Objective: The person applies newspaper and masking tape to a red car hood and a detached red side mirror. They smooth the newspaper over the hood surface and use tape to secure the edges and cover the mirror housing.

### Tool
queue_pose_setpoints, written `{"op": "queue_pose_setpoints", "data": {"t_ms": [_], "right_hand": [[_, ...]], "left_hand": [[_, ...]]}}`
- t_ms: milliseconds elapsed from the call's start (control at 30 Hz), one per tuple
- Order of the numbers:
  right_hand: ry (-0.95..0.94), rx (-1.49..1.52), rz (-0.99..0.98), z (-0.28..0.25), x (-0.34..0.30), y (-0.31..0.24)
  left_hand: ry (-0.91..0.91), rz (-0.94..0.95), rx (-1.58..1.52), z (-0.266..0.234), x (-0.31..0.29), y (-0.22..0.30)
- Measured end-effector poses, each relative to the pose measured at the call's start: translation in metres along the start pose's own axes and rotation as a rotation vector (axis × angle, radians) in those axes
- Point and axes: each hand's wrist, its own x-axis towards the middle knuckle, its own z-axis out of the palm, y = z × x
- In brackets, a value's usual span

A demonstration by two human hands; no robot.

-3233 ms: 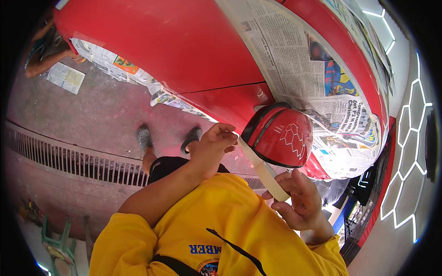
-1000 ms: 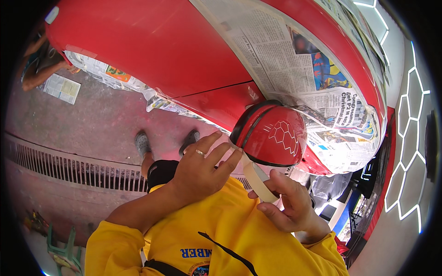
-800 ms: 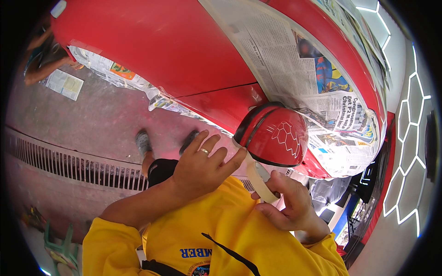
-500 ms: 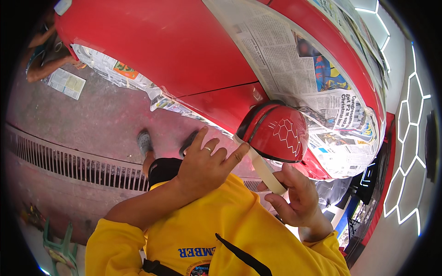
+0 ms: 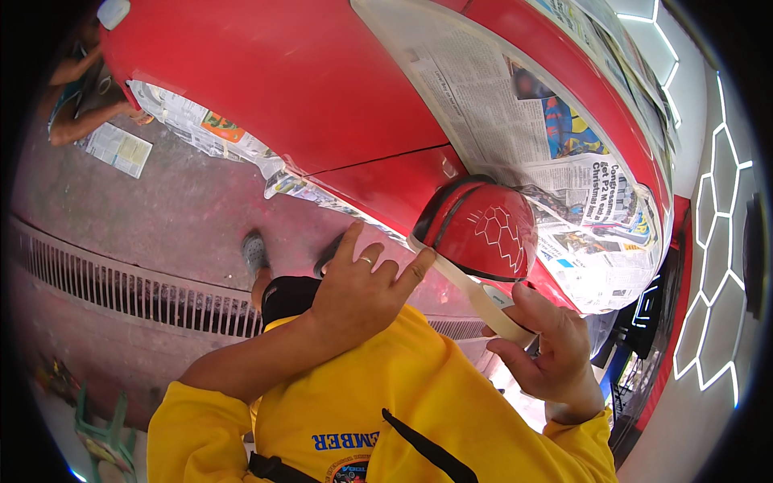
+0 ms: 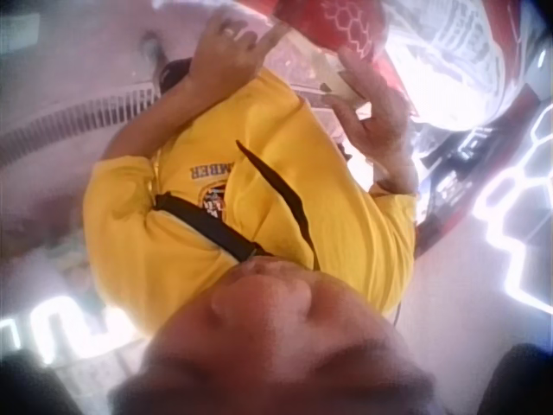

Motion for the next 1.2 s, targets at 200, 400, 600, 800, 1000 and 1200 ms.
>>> {"op": "queue_pose_setpoints", "data": {"t_ms": [200,400,600,800,1000,1200], "right_hand": [[0.032,0.012,0.160,-0.009,-0.006,-0.008],[0.035,-0.087,0.258,-0.016,-0.016,-0.009],[0.066,-0.249,0.158,-0.016,-0.034,0.013],[0.147,-0.441,0.053,-0.009,-0.058,0.027],[0.167,-0.525,-0.117,-0.011,-0.056,0.018],[0.142,-0.555,-0.179,-0.019,-0.048,0.011]], "left_hand": [[-0.025,0.008,0.011,-0.003,0.001,0.001],[-0.028,0.004,0.029,-0.003,-0.001,0.002],[-0.047,-0.015,0.045,-0.001,-0.002,0.006],[-0.072,-0.021,0.072,-0.001,-0.003,0.010],[-0.087,-0.058,0.051,-0.002,0.000,0.015],[-0.062,-0.075,0.078,-0.001,0.001,0.018]]}}
